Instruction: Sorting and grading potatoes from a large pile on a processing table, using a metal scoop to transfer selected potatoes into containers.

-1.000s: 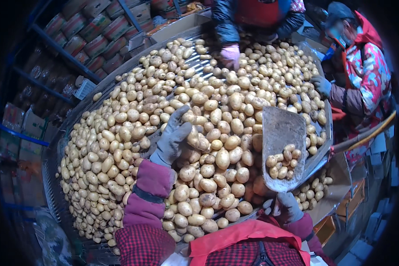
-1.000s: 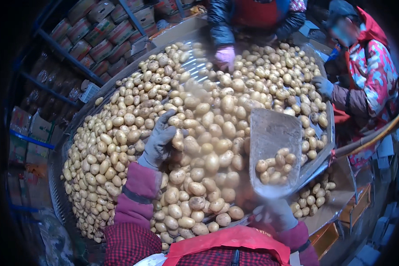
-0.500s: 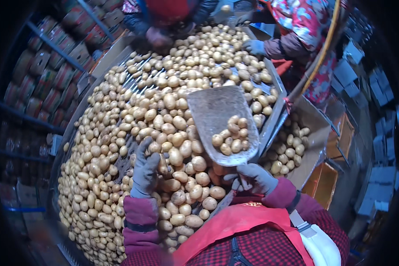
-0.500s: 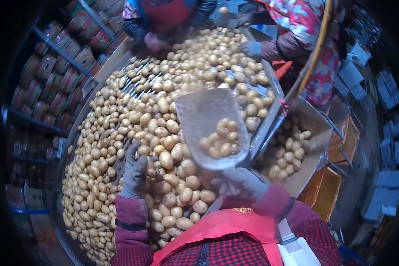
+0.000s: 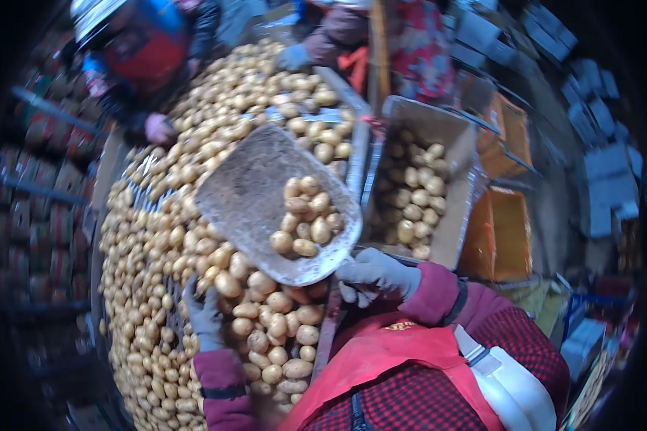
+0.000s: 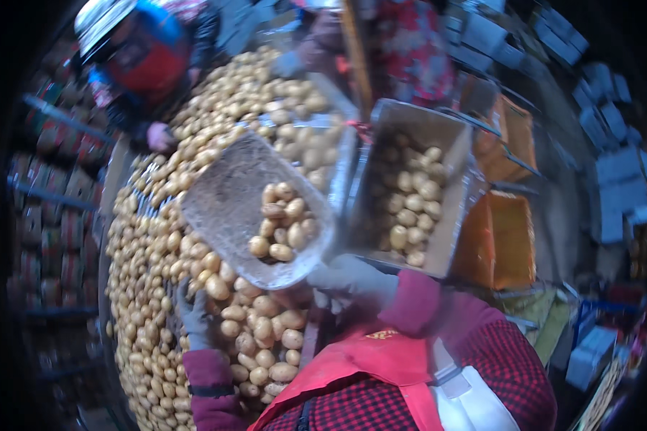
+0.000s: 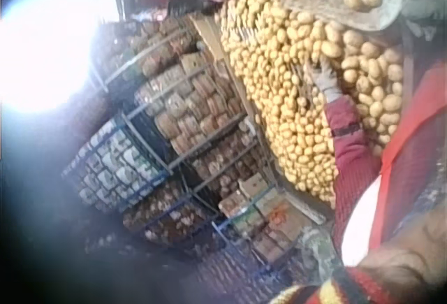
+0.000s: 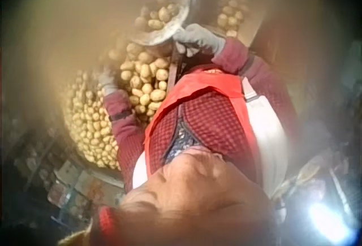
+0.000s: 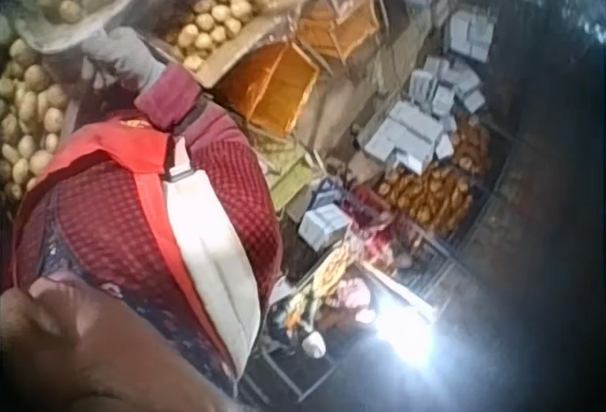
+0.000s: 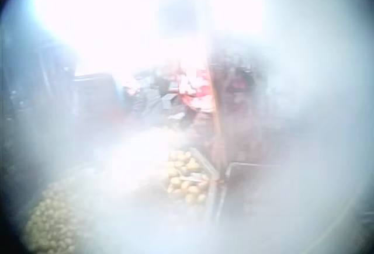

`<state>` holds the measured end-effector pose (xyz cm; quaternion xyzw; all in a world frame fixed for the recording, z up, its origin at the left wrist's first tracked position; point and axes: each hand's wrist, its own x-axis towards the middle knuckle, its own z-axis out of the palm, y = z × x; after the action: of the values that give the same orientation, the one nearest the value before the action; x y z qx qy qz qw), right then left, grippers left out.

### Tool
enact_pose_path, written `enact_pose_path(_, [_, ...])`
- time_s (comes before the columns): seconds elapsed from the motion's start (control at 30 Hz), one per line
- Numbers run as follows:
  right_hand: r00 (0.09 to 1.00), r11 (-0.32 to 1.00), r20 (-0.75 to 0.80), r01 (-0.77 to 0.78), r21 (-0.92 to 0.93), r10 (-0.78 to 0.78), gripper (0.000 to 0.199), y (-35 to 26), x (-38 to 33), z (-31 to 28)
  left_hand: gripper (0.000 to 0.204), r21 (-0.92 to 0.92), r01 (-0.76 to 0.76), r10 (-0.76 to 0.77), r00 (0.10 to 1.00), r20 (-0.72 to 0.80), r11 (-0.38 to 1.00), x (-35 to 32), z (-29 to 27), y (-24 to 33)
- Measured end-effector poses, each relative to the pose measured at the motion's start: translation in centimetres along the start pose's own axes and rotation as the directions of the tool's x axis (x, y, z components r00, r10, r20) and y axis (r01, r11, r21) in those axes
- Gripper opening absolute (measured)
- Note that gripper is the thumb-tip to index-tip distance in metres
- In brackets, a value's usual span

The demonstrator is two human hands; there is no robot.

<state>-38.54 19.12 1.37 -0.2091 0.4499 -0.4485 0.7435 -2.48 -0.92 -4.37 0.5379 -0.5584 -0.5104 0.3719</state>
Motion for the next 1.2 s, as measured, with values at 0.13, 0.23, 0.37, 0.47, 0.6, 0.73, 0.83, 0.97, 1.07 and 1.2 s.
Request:
enact_pose_path(0.13, [0.987,0.993,-0.127,0.103,0.061,-0.095,0.046,2.3,-3.5,-1.1,0.058,0.201,-0.160,0.155,0.987,0.041,0.967,-0.2,0.4,1.4])
enact_pose_path(0.23, [0.960,0.986,-0.261,0.130,0.102,-0.100,0.045,4.1,-7.2,-1.3,0.055,0.310,-0.213,0.206,0.977,0.056,0.927,0.8,-1.7,-0.1])
enact_pose_path(0.37, [0.887,0.962,-0.456,0.177,0.205,-0.066,0.042,8.8,-13.4,-2.2,0.050,0.236,-0.245,0.222,0.968,0.119,0.940,1.3,-1.1,0.3])
enact_pose_path(0.47, [0.772,0.946,-0.626,0.274,0.174,-0.109,0.045,12.2,-17.1,-2.6,0.053,0.075,-0.180,0.172,0.979,0.109,0.981,2.6,-0.6,-0.2])
enact_pose_path(0.6, [0.639,0.914,-0.751,0.384,0.128,-0.164,0.046,16.0,-21.4,-3.3,0.053,-0.017,-0.108,0.109,0.987,0.116,0.994,3.6,-0.8,-1.1])
enact_pose_path(0.73, [0.463,0.887,-0.869,0.457,0.065,-0.175,0.040,18.4,-25.3,-2.8,0.053,-0.027,-0.089,0.092,0.985,0.145,0.996,3.4,-1.7,-0.8])
enact_pose_path(0.83, [0.347,0.847,-0.872,0.517,-0.128,-0.344,0.013,22.0,-27.6,-3.8,0.053,0.028,-0.081,0.077,0.990,0.116,0.996,3.1,-0.1,-1.1])
enact_pose_path(0.97, [0.212,0.836,-0.808,0.123,-0.535,-0.549,0.020,22.9,-30.0,-3.8,0.053,0.071,-0.079,0.072,0.993,0.097,0.994,2.5,0.9,-1.2])
enact_pose_path(1.07, [0.212,0.939,-0.936,0.263,-0.222,-0.280,0.030,24.1,-32.2,-2.9,0.053,0.096,-0.075,0.066,0.994,0.092,0.993,2.5,1.8,-1.3])
enact_pose_path(1.2, [0.181,0.885,-0.895,0.321,-0.337,-0.407,0.044,20.6,-36.6,0.0,0.053,0.139,-0.067,0.056,0.995,0.079,0.988,2.2,2.9,-1.5])
